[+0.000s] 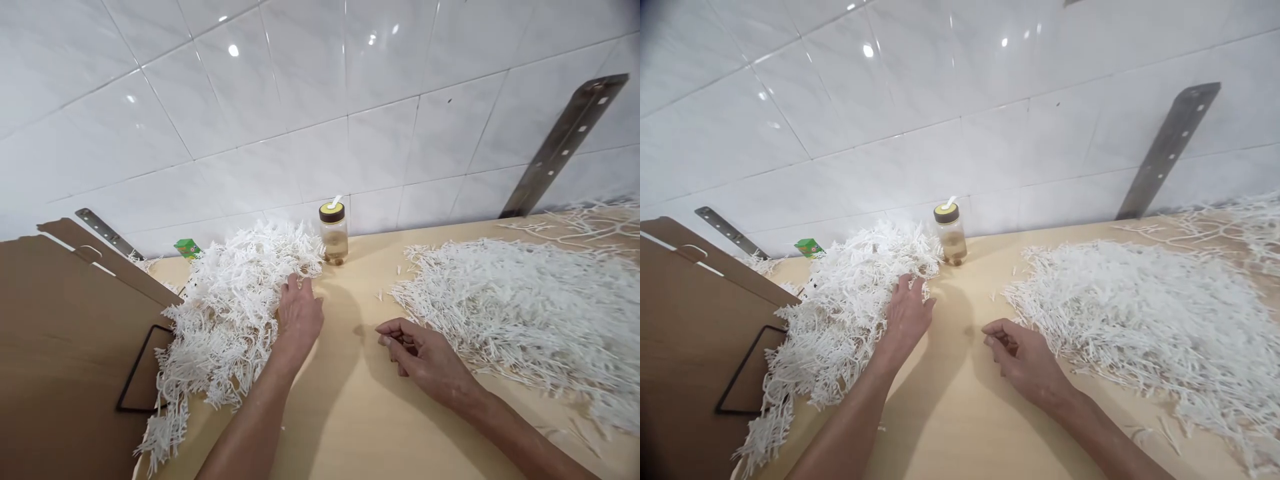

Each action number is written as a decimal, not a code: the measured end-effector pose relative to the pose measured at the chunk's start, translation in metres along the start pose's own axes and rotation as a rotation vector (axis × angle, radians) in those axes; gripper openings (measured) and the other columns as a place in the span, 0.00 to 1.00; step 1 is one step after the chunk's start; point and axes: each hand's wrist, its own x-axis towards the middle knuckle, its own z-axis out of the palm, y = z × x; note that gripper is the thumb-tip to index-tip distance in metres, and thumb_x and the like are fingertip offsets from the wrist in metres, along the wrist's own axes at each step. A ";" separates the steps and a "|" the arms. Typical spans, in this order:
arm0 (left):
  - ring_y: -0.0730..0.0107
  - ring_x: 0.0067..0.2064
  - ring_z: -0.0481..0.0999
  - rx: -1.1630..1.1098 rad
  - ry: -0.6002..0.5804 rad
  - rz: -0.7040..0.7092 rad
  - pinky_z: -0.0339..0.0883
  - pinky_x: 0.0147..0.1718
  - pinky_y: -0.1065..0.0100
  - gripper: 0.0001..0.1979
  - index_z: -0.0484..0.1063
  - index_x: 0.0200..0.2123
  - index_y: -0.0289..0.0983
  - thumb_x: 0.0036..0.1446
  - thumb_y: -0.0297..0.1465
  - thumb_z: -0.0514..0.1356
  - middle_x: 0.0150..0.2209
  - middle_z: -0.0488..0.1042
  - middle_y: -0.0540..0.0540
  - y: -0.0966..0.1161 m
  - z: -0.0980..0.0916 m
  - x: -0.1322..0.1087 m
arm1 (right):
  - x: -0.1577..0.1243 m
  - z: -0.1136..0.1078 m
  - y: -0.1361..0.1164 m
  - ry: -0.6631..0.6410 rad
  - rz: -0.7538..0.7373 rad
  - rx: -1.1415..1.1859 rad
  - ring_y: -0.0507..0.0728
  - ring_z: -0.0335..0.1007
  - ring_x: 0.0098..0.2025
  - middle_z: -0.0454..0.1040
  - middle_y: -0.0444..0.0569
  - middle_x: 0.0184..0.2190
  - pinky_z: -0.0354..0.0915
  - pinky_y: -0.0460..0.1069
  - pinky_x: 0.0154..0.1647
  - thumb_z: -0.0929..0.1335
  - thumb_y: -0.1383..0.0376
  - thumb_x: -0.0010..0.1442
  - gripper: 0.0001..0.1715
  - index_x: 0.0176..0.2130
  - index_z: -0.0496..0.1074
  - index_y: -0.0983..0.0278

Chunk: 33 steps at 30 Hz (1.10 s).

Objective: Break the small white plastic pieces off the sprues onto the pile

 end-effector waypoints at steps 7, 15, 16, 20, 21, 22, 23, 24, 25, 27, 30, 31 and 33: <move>0.59 0.47 0.75 0.098 -0.183 0.030 0.66 0.41 0.63 0.10 0.72 0.43 0.37 0.62 0.24 0.54 0.49 0.71 0.39 -0.014 0.011 -0.003 | 0.001 0.000 0.009 -0.047 0.016 -0.047 0.52 0.66 0.23 0.71 0.46 0.26 0.68 0.49 0.23 0.67 0.51 0.60 0.18 0.40 0.72 0.63; 0.64 0.41 0.76 -0.065 -0.125 0.127 0.66 0.39 0.64 0.10 0.74 0.39 0.39 0.64 0.26 0.53 0.46 0.72 0.42 -0.004 0.020 -0.031 | 0.000 0.000 0.005 -0.033 -0.014 -0.111 0.53 0.67 0.23 0.72 0.45 0.24 0.66 0.49 0.24 0.68 0.52 0.59 0.17 0.39 0.73 0.62; 0.64 0.41 0.76 -0.105 -0.106 0.133 0.67 0.40 0.64 0.09 0.74 0.39 0.39 0.63 0.27 0.54 0.48 0.72 0.43 -0.003 0.016 -0.034 | 0.000 0.001 0.004 -0.019 -0.024 -0.114 0.53 0.66 0.22 0.72 0.45 0.24 0.66 0.49 0.24 0.68 0.52 0.59 0.17 0.39 0.74 0.62; 0.62 0.46 0.75 -0.216 0.092 0.164 0.69 0.46 0.61 0.08 0.76 0.41 0.40 0.62 0.28 0.57 0.49 0.73 0.42 -0.011 -0.014 -0.037 | 0.000 0.000 0.008 0.003 -0.042 -0.156 0.53 0.65 0.21 0.74 0.46 0.25 0.64 0.49 0.22 0.67 0.52 0.59 0.17 0.40 0.76 0.61; 0.59 0.50 0.73 -0.231 0.185 0.151 0.69 0.49 0.60 0.08 0.76 0.42 0.39 0.62 0.28 0.57 0.51 0.72 0.41 -0.018 -0.024 -0.035 | 0.000 -0.001 0.010 -0.008 -0.039 -0.170 0.53 0.65 0.21 0.75 0.46 0.25 0.64 0.49 0.22 0.67 0.52 0.59 0.17 0.41 0.76 0.61; 0.56 0.54 0.70 -0.223 0.290 0.103 0.68 0.50 0.58 0.09 0.76 0.43 0.39 0.62 0.29 0.57 0.52 0.71 0.39 -0.026 -0.034 -0.032 | 0.001 -0.001 0.012 -0.019 -0.036 -0.183 0.53 0.65 0.21 0.75 0.47 0.26 0.64 0.49 0.22 0.67 0.52 0.59 0.18 0.41 0.76 0.61; 0.53 0.57 0.67 -0.191 0.379 0.030 0.68 0.51 0.55 0.10 0.75 0.45 0.38 0.62 0.32 0.58 0.55 0.69 0.38 -0.035 -0.043 -0.028 | 0.001 -0.002 0.014 -0.027 -0.035 -0.194 0.53 0.66 0.22 0.75 0.47 0.27 0.65 0.48 0.23 0.67 0.52 0.59 0.18 0.41 0.75 0.61; 0.49 0.60 0.64 -0.141 0.446 -0.066 0.68 0.52 0.51 0.14 0.74 0.49 0.37 0.61 0.34 0.59 0.58 0.66 0.36 -0.046 -0.050 -0.023 | 0.001 -0.003 0.015 -0.035 -0.034 -0.202 0.54 0.67 0.23 0.76 0.48 0.27 0.66 0.48 0.24 0.67 0.52 0.59 0.18 0.42 0.75 0.62; 0.45 0.63 0.59 -0.078 0.465 -0.151 0.65 0.54 0.47 0.19 0.71 0.54 0.37 0.61 0.36 0.60 0.62 0.61 0.35 -0.058 -0.056 -0.017 | 0.001 -0.003 0.016 -0.037 -0.033 -0.208 0.54 0.68 0.25 0.76 0.49 0.29 0.67 0.48 0.24 0.67 0.51 0.59 0.19 0.42 0.75 0.62; 0.38 0.66 0.53 0.036 0.392 -0.240 0.59 0.58 0.42 0.30 0.63 0.62 0.36 0.58 0.39 0.62 0.66 0.54 0.30 -0.080 -0.061 -0.005 | 0.001 -0.003 0.016 -0.026 -0.027 -0.214 0.55 0.70 0.28 0.77 0.50 0.30 0.68 0.47 0.25 0.67 0.50 0.59 0.20 0.41 0.75 0.62; 0.37 0.60 0.64 0.078 0.145 -0.318 0.63 0.53 0.43 0.39 0.55 0.66 0.34 0.56 0.43 0.62 0.61 0.63 0.27 -0.105 -0.057 0.011 | 0.000 -0.001 0.014 0.011 -0.011 -0.212 0.56 0.72 0.30 0.77 0.50 0.30 0.68 0.47 0.25 0.67 0.49 0.58 0.21 0.40 0.75 0.62; 0.40 0.56 0.69 0.072 0.092 -0.331 0.66 0.50 0.46 0.37 0.57 0.65 0.33 0.56 0.42 0.62 0.56 0.68 0.28 -0.111 -0.055 0.015 | 0.000 0.000 0.014 0.018 -0.007 -0.208 0.56 0.72 0.30 0.76 0.50 0.30 0.67 0.47 0.25 0.67 0.48 0.58 0.21 0.40 0.75 0.61; 0.46 0.50 0.74 0.090 0.154 -0.328 0.69 0.46 0.52 0.25 0.66 0.58 0.35 0.59 0.37 0.58 0.49 0.73 0.33 -0.119 -0.053 0.021 | 0.001 0.000 0.013 -0.002 0.001 -0.210 0.57 0.72 0.31 0.76 0.49 0.29 0.68 0.47 0.26 0.67 0.48 0.58 0.21 0.40 0.75 0.61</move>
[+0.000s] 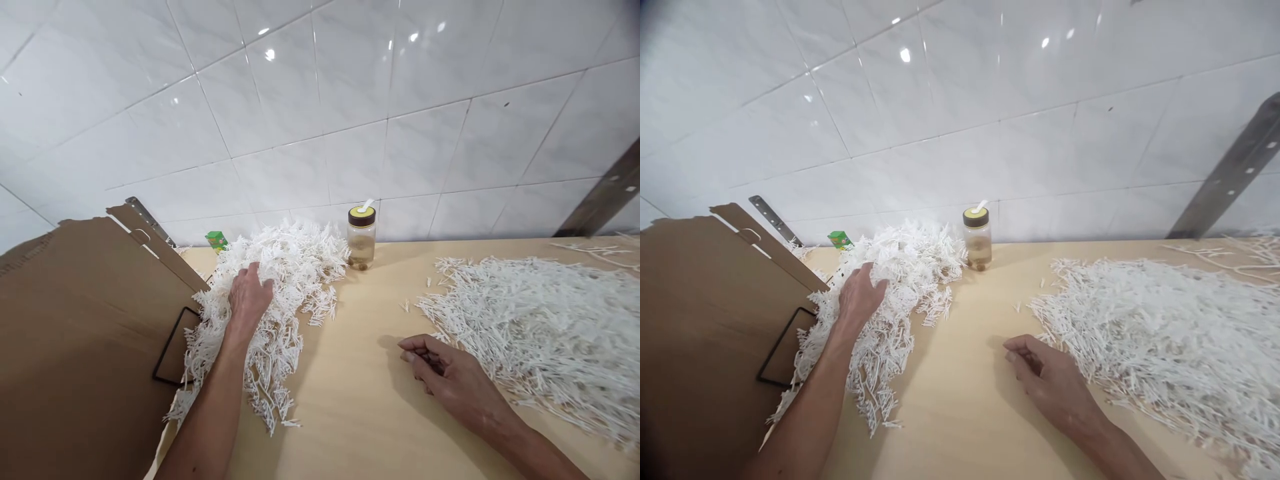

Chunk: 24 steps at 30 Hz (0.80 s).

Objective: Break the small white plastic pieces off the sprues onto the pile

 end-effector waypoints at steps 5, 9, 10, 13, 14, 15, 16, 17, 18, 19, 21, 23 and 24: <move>0.59 0.37 0.74 -0.163 0.477 -0.014 0.68 0.35 0.63 0.10 0.72 0.39 0.35 0.58 0.36 0.58 0.37 0.75 0.41 -0.001 -0.016 0.016 | 0.002 -0.001 0.004 -0.025 0.012 -0.021 0.56 0.72 0.31 0.75 0.49 0.29 0.68 0.47 0.26 0.66 0.48 0.59 0.22 0.42 0.74 0.62; 0.66 0.32 0.71 -0.300 0.727 0.034 0.64 0.31 0.68 0.11 0.70 0.31 0.35 0.58 0.38 0.60 0.32 0.73 0.45 0.010 -0.045 0.023 | 0.003 -0.002 0.006 -0.062 0.039 -0.017 0.55 0.69 0.26 0.74 0.47 0.26 0.67 0.48 0.25 0.67 0.48 0.59 0.22 0.43 0.74 0.62; 0.68 0.31 0.69 -0.310 0.758 0.043 0.63 0.30 0.68 0.12 0.69 0.29 0.36 0.58 0.38 0.61 0.30 0.72 0.46 0.014 -0.052 0.024 | 0.003 -0.002 0.006 -0.066 0.049 -0.006 0.54 0.69 0.26 0.74 0.47 0.26 0.67 0.47 0.24 0.67 0.48 0.59 0.22 0.43 0.74 0.62; 0.69 0.27 0.66 -0.291 0.739 0.034 0.62 0.30 0.67 0.14 0.69 0.26 0.37 0.58 0.41 0.60 0.24 0.70 0.50 0.025 -0.070 0.022 | 0.004 -0.002 0.004 -0.064 0.068 0.027 0.54 0.68 0.25 0.74 0.47 0.25 0.67 0.47 0.24 0.67 0.48 0.58 0.22 0.42 0.74 0.62; 0.68 0.27 0.67 -0.269 0.718 0.039 0.62 0.31 0.67 0.14 0.70 0.26 0.37 0.56 0.40 0.62 0.23 0.70 0.50 0.027 -0.075 0.020 | 0.003 -0.002 0.003 -0.062 0.068 0.030 0.54 0.68 0.25 0.74 0.46 0.25 0.67 0.47 0.24 0.68 0.48 0.57 0.22 0.42 0.74 0.62; 0.68 0.27 0.67 -0.259 0.706 0.048 0.63 0.32 0.66 0.13 0.71 0.25 0.37 0.54 0.40 0.63 0.22 0.70 0.51 0.029 -0.080 0.019 | 0.003 -0.003 0.003 -0.061 0.066 0.030 0.54 0.68 0.24 0.74 0.46 0.25 0.67 0.47 0.24 0.68 0.49 0.57 0.22 0.42 0.74 0.62; 0.69 0.26 0.66 -0.260 0.699 0.050 0.63 0.32 0.66 0.14 0.71 0.24 0.37 0.54 0.40 0.64 0.21 0.69 0.51 0.030 -0.084 0.018 | 0.003 -0.003 0.002 -0.058 0.065 0.029 0.53 0.67 0.24 0.74 0.46 0.25 0.67 0.47 0.23 0.68 0.49 0.57 0.22 0.42 0.74 0.62; 0.70 0.25 0.66 -0.274 0.703 0.053 0.63 0.32 0.66 0.14 0.71 0.23 0.37 0.54 0.41 0.64 0.20 0.69 0.52 0.031 -0.087 0.017 | 0.003 -0.003 0.001 -0.057 0.063 0.027 0.53 0.67 0.23 0.74 0.46 0.25 0.67 0.47 0.23 0.68 0.49 0.57 0.22 0.42 0.74 0.62; 0.70 0.25 0.66 -0.298 0.722 0.059 0.63 0.31 0.66 0.15 0.72 0.23 0.36 0.54 0.41 0.64 0.19 0.69 0.52 0.031 -0.090 0.017 | 0.003 -0.003 0.001 -0.054 0.061 0.027 0.53 0.67 0.23 0.74 0.46 0.25 0.67 0.47 0.23 0.68 0.49 0.56 0.22 0.42 0.74 0.62; 0.71 0.24 0.67 -0.335 0.752 0.068 0.63 0.31 0.66 0.15 0.73 0.24 0.36 0.55 0.41 0.63 0.20 0.70 0.52 0.031 -0.092 0.017 | 0.003 -0.003 0.000 -0.053 0.059 0.025 0.53 0.67 0.23 0.74 0.46 0.25 0.67 0.47 0.23 0.68 0.49 0.56 0.22 0.42 0.74 0.62; 0.73 0.25 0.69 -0.431 0.835 0.090 0.64 0.30 0.67 0.15 0.76 0.28 0.35 0.58 0.41 0.62 0.21 0.72 0.51 0.031 -0.099 0.018 | 0.003 -0.003 -0.001 -0.049 0.051 0.018 0.53 0.67 0.23 0.74 0.46 0.25 0.67 0.47 0.23 0.68 0.49 0.56 0.22 0.42 0.75 0.62; 0.76 0.24 0.71 -0.534 0.889 0.112 0.65 0.29 0.68 0.16 0.77 0.31 0.34 0.61 0.40 0.59 0.23 0.75 0.51 0.033 -0.107 0.018 | 0.003 -0.003 -0.003 -0.035 0.046 0.003 0.53 0.67 0.22 0.75 0.46 0.25 0.67 0.47 0.23 0.68 0.49 0.56 0.22 0.42 0.75 0.61; 0.77 0.23 0.70 -0.575 0.901 0.120 0.66 0.28 0.67 0.17 0.77 0.32 0.33 0.62 0.41 0.58 0.23 0.75 0.51 0.035 -0.112 0.017 | 0.003 -0.002 -0.003 -0.027 0.045 -0.005 0.53 0.67 0.22 0.75 0.46 0.26 0.67 0.47 0.23 0.68 0.49 0.56 0.22 0.42 0.75 0.61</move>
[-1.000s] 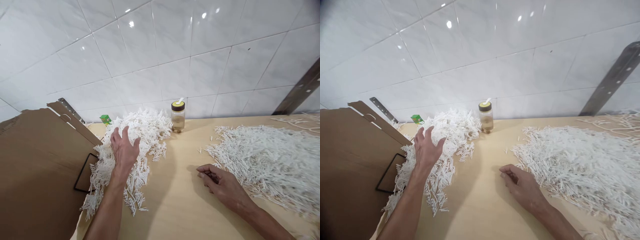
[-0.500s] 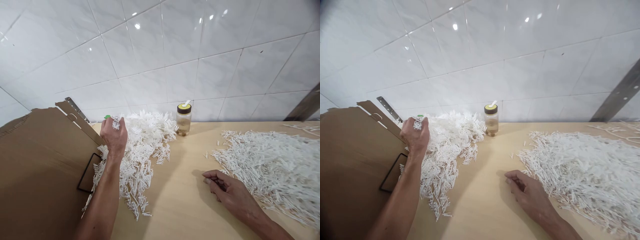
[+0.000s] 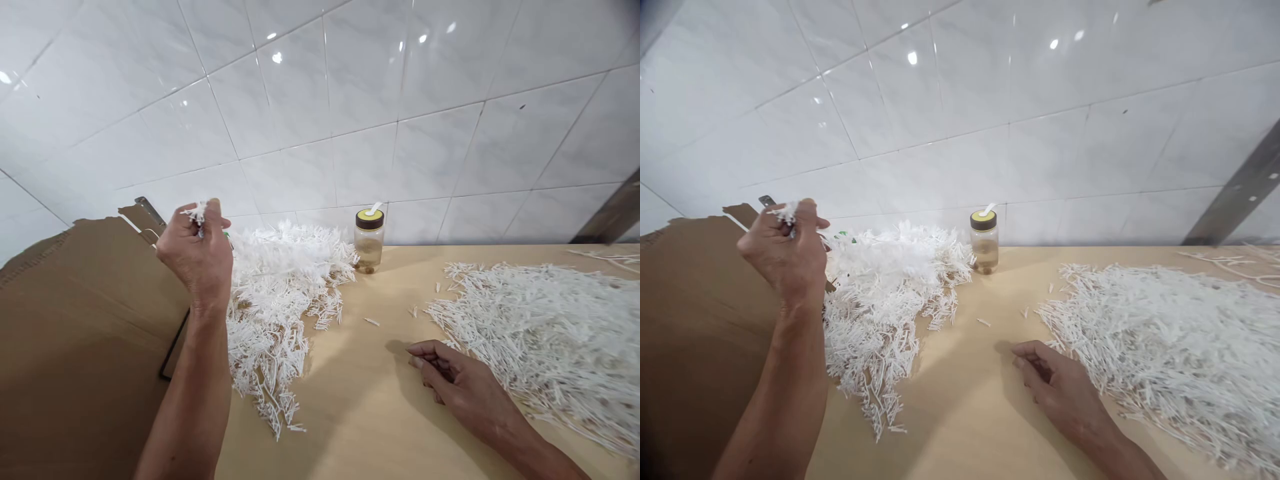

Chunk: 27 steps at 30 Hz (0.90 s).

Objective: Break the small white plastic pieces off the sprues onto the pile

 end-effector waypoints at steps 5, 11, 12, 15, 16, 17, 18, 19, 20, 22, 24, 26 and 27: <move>0.75 0.24 0.73 -0.190 0.038 -0.020 0.68 0.27 0.64 0.14 0.76 0.35 0.39 0.67 0.37 0.53 0.28 0.78 0.50 0.035 -0.026 -0.011 | 0.000 0.000 -0.002 0.025 -0.025 -0.027 0.55 0.71 0.25 0.79 0.49 0.30 0.67 0.47 0.23 0.68 0.48 0.55 0.22 0.39 0.77 0.61; 0.72 0.29 0.76 -0.492 -0.740 0.157 0.71 0.27 0.70 0.09 0.74 0.39 0.40 0.58 0.22 0.58 0.32 0.78 0.50 0.060 -0.055 -0.129 | 0.000 -0.003 -0.006 -0.032 0.001 0.012 0.54 0.67 0.22 0.76 0.47 0.25 0.65 0.47 0.22 0.67 0.47 0.57 0.24 0.41 0.76 0.62; 0.71 0.31 0.76 -0.522 -0.934 0.174 0.72 0.28 0.69 0.11 0.73 0.40 0.39 0.57 0.20 0.57 0.32 0.77 0.48 0.060 -0.056 -0.151 | 0.000 -0.004 -0.007 -0.041 0.003 0.035 0.54 0.66 0.22 0.74 0.46 0.23 0.65 0.47 0.22 0.67 0.46 0.57 0.25 0.41 0.76 0.62; 0.62 0.39 0.76 -0.396 -1.264 0.127 0.74 0.39 0.61 0.10 0.72 0.42 0.39 0.58 0.23 0.56 0.38 0.76 0.43 0.061 -0.057 -0.201 | 0.000 -0.003 -0.008 -0.059 -0.014 0.088 0.54 0.65 0.22 0.70 0.44 0.21 0.65 0.48 0.23 0.66 0.44 0.58 0.27 0.40 0.75 0.63; 0.59 0.43 0.76 -0.349 -1.333 0.112 0.74 0.43 0.58 0.10 0.72 0.44 0.39 0.59 0.25 0.57 0.43 0.76 0.42 0.061 -0.057 -0.210 | 0.001 -0.003 -0.008 -0.068 -0.024 0.099 0.54 0.66 0.22 0.70 0.44 0.21 0.65 0.48 0.24 0.65 0.44 0.59 0.27 0.41 0.75 0.63; 0.56 0.47 0.75 -0.329 -1.370 0.098 0.73 0.47 0.55 0.12 0.71 0.47 0.39 0.60 0.27 0.57 0.47 0.74 0.40 0.061 -0.057 -0.216 | 0.001 -0.002 -0.007 -0.080 -0.028 0.105 0.54 0.66 0.22 0.70 0.44 0.22 0.66 0.48 0.24 0.65 0.43 0.59 0.27 0.41 0.74 0.63; 0.55 0.49 0.74 -0.314 -1.401 0.082 0.72 0.49 0.53 0.13 0.70 0.49 0.39 0.61 0.27 0.56 0.49 0.73 0.40 0.061 -0.056 -0.219 | 0.001 -0.002 -0.005 -0.098 -0.028 0.106 0.54 0.66 0.22 0.71 0.45 0.23 0.66 0.48 0.25 0.65 0.43 0.59 0.28 0.42 0.74 0.63; 0.54 0.51 0.73 -0.305 -1.423 0.070 0.71 0.51 0.52 0.14 0.68 0.51 0.38 0.61 0.27 0.55 0.51 0.72 0.39 0.062 -0.057 -0.221 | 0.001 -0.002 -0.004 -0.112 -0.025 0.103 0.54 0.67 0.22 0.72 0.45 0.24 0.67 0.49 0.25 0.65 0.43 0.59 0.28 0.43 0.74 0.63; 0.54 0.52 0.72 -0.298 -1.438 0.064 0.71 0.51 0.51 0.15 0.68 0.52 0.38 0.61 0.27 0.55 0.52 0.71 0.38 0.062 -0.057 -0.222 | 0.001 -0.002 -0.003 -0.119 -0.022 0.097 0.54 0.67 0.22 0.73 0.46 0.25 0.67 0.49 0.25 0.65 0.42 0.60 0.29 0.44 0.74 0.63; 0.52 0.53 0.72 -0.288 -1.471 0.072 0.71 0.52 0.49 0.18 0.66 0.54 0.37 0.61 0.26 0.54 0.55 0.70 0.36 0.063 -0.058 -0.224 | 0.001 -0.002 -0.002 -0.124 -0.019 0.081 0.54 0.69 0.23 0.75 0.47 0.27 0.68 0.49 0.26 0.64 0.42 0.60 0.30 0.45 0.74 0.63; 0.49 0.54 0.71 -0.292 -1.503 0.087 0.70 0.53 0.47 0.20 0.64 0.56 0.35 0.60 0.26 0.53 0.56 0.68 0.34 0.067 -0.059 -0.225 | 0.002 -0.001 -0.007 -0.140 -0.033 0.082 0.56 0.73 0.29 0.77 0.50 0.32 0.70 0.50 0.32 0.64 0.43 0.61 0.29 0.46 0.73 0.63; 0.49 0.55 0.70 -0.317 -1.531 0.083 0.69 0.54 0.47 0.23 0.63 0.59 0.34 0.60 0.26 0.53 0.58 0.67 0.33 0.071 -0.061 -0.227 | 0.006 0.002 -0.018 -0.185 -0.060 0.094 0.59 0.76 0.39 0.79 0.53 0.40 0.71 0.52 0.41 0.64 0.45 0.63 0.27 0.47 0.73 0.62; 0.48 0.56 0.70 -0.332 -1.544 0.077 0.69 0.54 0.47 0.24 0.62 0.60 0.34 0.60 0.25 0.53 0.59 0.67 0.33 0.073 -0.061 -0.227 | 0.009 0.004 -0.026 -0.198 -0.082 0.096 0.60 0.75 0.43 0.78 0.54 0.42 0.71 0.53 0.45 0.64 0.45 0.63 0.26 0.46 0.73 0.62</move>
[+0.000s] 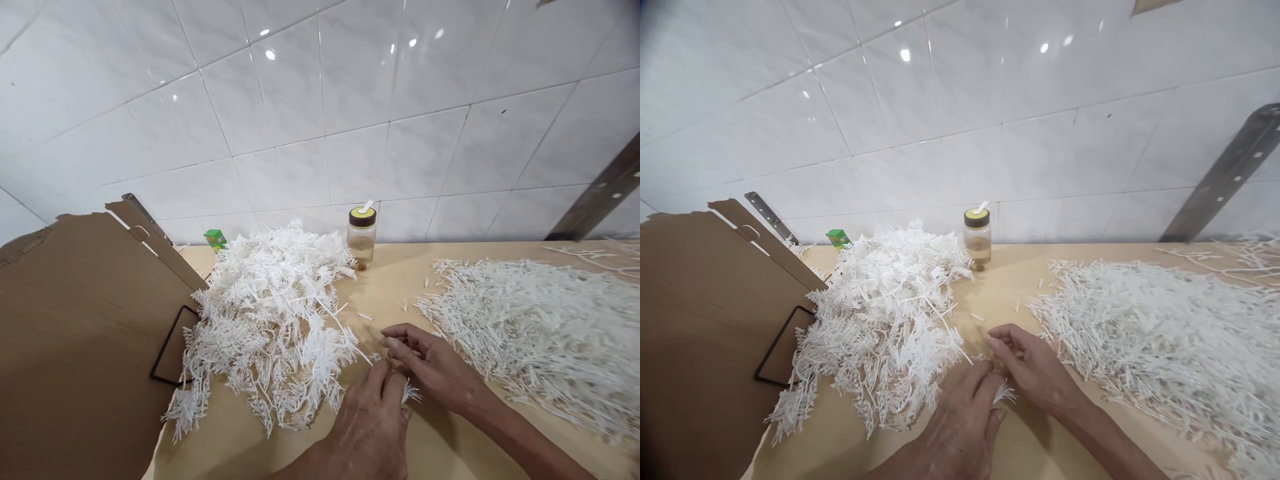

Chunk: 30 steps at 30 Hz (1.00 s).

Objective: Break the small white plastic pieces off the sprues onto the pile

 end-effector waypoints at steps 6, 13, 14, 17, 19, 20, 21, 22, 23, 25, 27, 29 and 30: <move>0.42 0.57 0.70 0.062 -0.102 -0.008 0.70 0.53 0.43 0.29 0.62 0.62 0.32 0.56 0.24 0.55 0.62 0.64 0.31 0.005 0.008 0.008 | 0.040 0.025 -0.060 -0.078 -0.127 -0.115 0.61 0.73 0.45 0.77 0.55 0.44 0.68 0.54 0.46 0.66 0.49 0.61 0.31 0.56 0.66 0.64; 0.48 0.52 0.76 0.076 -0.118 0.167 0.75 0.47 0.48 0.27 0.65 0.61 0.40 0.57 0.29 0.60 0.60 0.70 0.37 0.019 -0.038 -0.012 | 0.056 0.045 -0.065 -0.136 -0.190 -0.087 0.52 0.65 0.26 0.73 0.45 0.26 0.61 0.47 0.29 0.62 0.60 0.63 0.13 0.36 0.72 0.64; 0.56 0.50 0.78 0.021 -0.012 0.184 0.76 0.47 0.54 0.22 0.68 0.58 0.44 0.60 0.29 0.57 0.59 0.72 0.42 0.020 -0.053 -0.013 | 0.055 0.044 -0.060 -0.138 -0.194 -0.071 0.52 0.64 0.26 0.72 0.44 0.25 0.60 0.47 0.29 0.62 0.60 0.63 0.13 0.36 0.72 0.64; 0.66 0.49 0.78 0.062 0.239 0.129 0.74 0.48 0.59 0.20 0.71 0.55 0.45 0.65 0.24 0.49 0.54 0.76 0.46 0.009 -0.102 0.004 | 0.051 0.039 -0.053 -0.092 -0.225 -0.123 0.52 0.62 0.26 0.71 0.44 0.24 0.58 0.47 0.29 0.62 0.61 0.63 0.13 0.32 0.72 0.64; 0.63 0.53 0.76 0.236 0.229 0.041 0.71 0.52 0.54 0.25 0.71 0.56 0.42 0.62 0.19 0.46 0.55 0.75 0.46 -0.012 -0.129 0.030 | 0.047 0.038 -0.053 -0.048 -0.225 -0.175 0.53 0.62 0.26 0.72 0.45 0.25 0.57 0.47 0.28 0.62 0.60 0.63 0.14 0.32 0.72 0.64; 0.63 0.56 0.73 0.316 0.172 -0.004 0.68 0.55 0.53 0.27 0.71 0.56 0.41 0.59 0.17 0.46 0.56 0.74 0.46 -0.026 -0.139 0.044 | 0.044 0.038 -0.054 -0.032 -0.218 -0.195 0.53 0.62 0.26 0.72 0.45 0.25 0.57 0.47 0.28 0.61 0.59 0.63 0.15 0.33 0.73 0.64; 0.63 0.60 0.69 0.388 0.114 -0.042 0.63 0.60 0.52 0.30 0.70 0.57 0.41 0.56 0.15 0.47 0.59 0.72 0.45 -0.041 -0.147 0.057 | 0.040 0.038 -0.055 -0.029 -0.210 -0.211 0.53 0.62 0.26 0.72 0.45 0.25 0.56 0.47 0.27 0.61 0.58 0.64 0.16 0.33 0.73 0.63; 0.62 0.65 0.63 0.456 0.076 -0.088 0.56 0.64 0.49 0.33 0.68 0.60 0.41 0.53 0.15 0.48 0.62 0.69 0.46 -0.056 -0.153 0.067 | 0.037 0.039 -0.056 -0.034 -0.205 -0.228 0.53 0.62 0.26 0.72 0.45 0.25 0.56 0.47 0.27 0.61 0.58 0.64 0.16 0.34 0.73 0.63; 0.60 0.68 0.57 0.508 0.022 -0.119 0.49 0.66 0.46 0.35 0.66 0.61 0.41 0.50 0.15 0.50 0.64 0.66 0.46 -0.071 -0.158 0.075 | 0.032 0.039 -0.057 -0.035 -0.204 -0.253 0.53 0.62 0.25 0.71 0.45 0.24 0.55 0.47 0.26 0.60 0.58 0.65 0.17 0.33 0.72 0.63; 0.58 0.70 0.51 0.570 -0.072 -0.147 0.42 0.67 0.42 0.36 0.64 0.62 0.44 0.50 0.18 0.53 0.66 0.62 0.48 -0.097 -0.165 0.082 | 0.024 0.038 -0.058 -0.035 -0.202 -0.304 0.52 0.59 0.23 0.68 0.44 0.22 0.53 0.47 0.25 0.59 0.59 0.65 0.17 0.31 0.71 0.62; 0.58 0.70 0.51 0.633 -0.044 -0.170 0.42 0.66 0.42 0.33 0.66 0.60 0.45 0.50 0.19 0.53 0.66 0.63 0.48 -0.116 -0.169 0.082 | 0.016 0.034 -0.058 -0.042 -0.198 -0.325 0.51 0.56 0.21 0.66 0.42 0.20 0.51 0.47 0.24 0.59 0.61 0.65 0.16 0.31 0.70 0.62; 0.58 0.69 0.54 0.681 0.007 -0.183 0.46 0.66 0.45 0.29 0.69 0.57 0.43 0.51 0.20 0.54 0.66 0.62 0.45 -0.129 -0.172 0.080 | 0.008 0.029 -0.057 -0.062 -0.184 -0.320 0.51 0.52 0.19 0.64 0.41 0.18 0.49 0.47 0.22 0.59 0.61 0.65 0.15 0.32 0.70 0.61; 0.58 0.69 0.54 0.690 0.025 -0.190 0.46 0.66 0.45 0.29 0.70 0.57 0.43 0.52 0.20 0.53 0.66 0.62 0.44 -0.132 -0.173 0.079 | 0.004 0.025 -0.056 -0.072 -0.175 -0.317 0.51 0.51 0.19 0.63 0.41 0.18 0.48 0.47 0.22 0.59 0.60 0.65 0.16 0.32 0.70 0.60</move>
